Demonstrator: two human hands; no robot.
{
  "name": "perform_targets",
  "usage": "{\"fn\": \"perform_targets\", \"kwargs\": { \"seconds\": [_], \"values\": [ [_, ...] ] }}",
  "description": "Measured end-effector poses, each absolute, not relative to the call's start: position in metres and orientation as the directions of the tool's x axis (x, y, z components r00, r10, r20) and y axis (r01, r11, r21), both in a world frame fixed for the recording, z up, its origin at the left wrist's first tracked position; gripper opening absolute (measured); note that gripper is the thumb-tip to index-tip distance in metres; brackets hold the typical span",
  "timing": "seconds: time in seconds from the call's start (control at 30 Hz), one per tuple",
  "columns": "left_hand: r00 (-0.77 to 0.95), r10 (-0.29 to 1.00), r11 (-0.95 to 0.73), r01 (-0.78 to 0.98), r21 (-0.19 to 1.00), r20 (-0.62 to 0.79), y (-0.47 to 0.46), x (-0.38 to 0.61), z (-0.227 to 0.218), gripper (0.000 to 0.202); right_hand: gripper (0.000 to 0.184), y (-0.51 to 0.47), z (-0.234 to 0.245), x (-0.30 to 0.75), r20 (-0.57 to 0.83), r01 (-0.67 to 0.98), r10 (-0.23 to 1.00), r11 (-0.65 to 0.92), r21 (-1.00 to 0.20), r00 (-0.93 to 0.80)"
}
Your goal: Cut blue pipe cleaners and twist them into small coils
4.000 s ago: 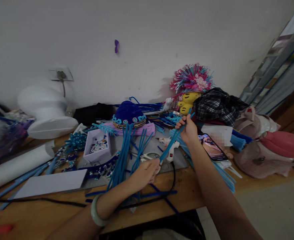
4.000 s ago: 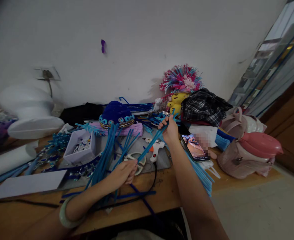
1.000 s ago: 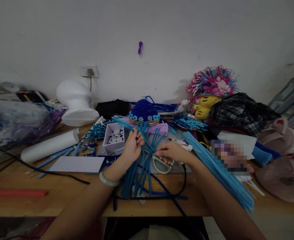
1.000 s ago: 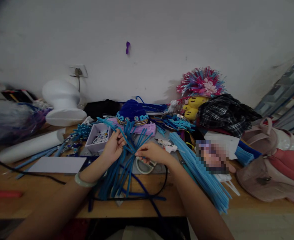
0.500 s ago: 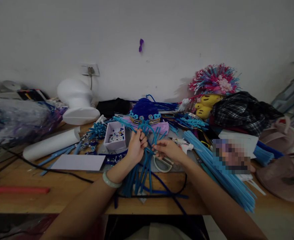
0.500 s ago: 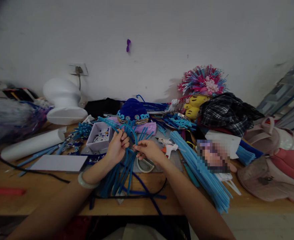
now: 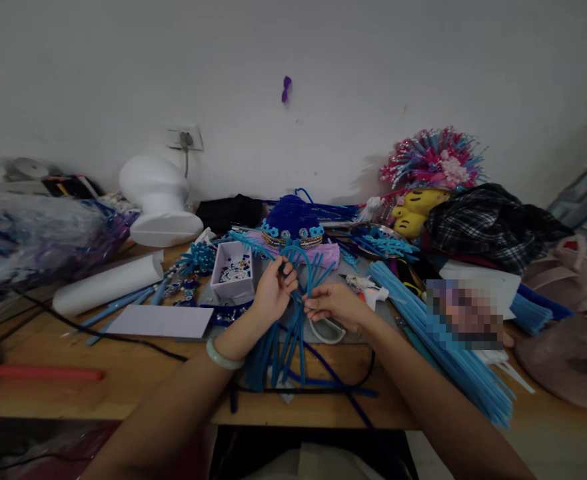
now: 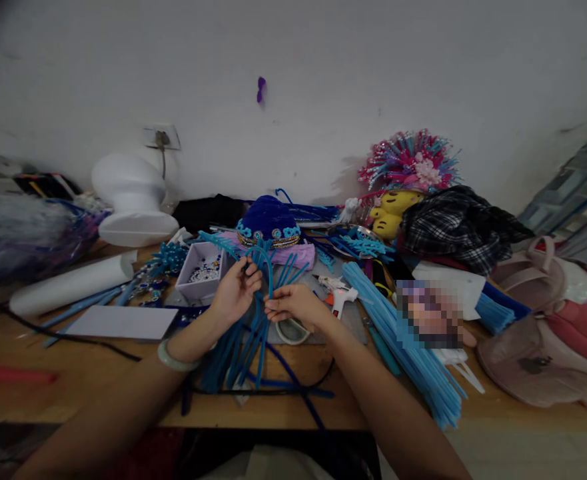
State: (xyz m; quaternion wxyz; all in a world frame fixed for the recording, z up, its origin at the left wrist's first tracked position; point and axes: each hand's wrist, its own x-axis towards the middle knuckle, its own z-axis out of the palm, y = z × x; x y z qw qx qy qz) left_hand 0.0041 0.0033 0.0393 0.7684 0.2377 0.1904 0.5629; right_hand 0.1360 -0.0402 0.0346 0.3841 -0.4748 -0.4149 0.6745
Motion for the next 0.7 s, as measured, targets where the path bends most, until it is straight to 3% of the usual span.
{"fn": "perform_targets", "kwargs": {
  "seconds": [0.23, 0.37, 0.47, 0.7],
  "values": [
    [0.312, 0.949, 0.263, -0.856, 0.445, 0.040, 0.013, -0.010, 0.047, 0.017, 0.015, -0.040, 0.038, 0.134, -0.327, -0.151, 0.924, -0.358, -0.921, -0.200],
    [0.291, 0.947, 0.195, -0.857, 0.478, 0.136, 0.014, -0.015, 0.051, 0.015, 0.019, -0.042, 0.035, 0.128, -0.296, -0.146, 0.932, -0.329, -0.933, -0.207],
    [0.323, 0.940, 0.226, -0.829, 0.512, 0.109, 0.015, -0.014, 0.050, 0.014, 0.022, -0.043, 0.036, 0.126, -0.244, -0.171, 0.950, -0.277, -0.945, -0.195],
    [0.346, 0.932, 0.202, -0.741, 0.640, 0.106, 0.008, -0.004, 0.043, 0.013, 0.021, -0.038, 0.041, 0.138, -0.067, -0.125, 0.995, -0.057, -0.990, 0.079]
  ]
}}
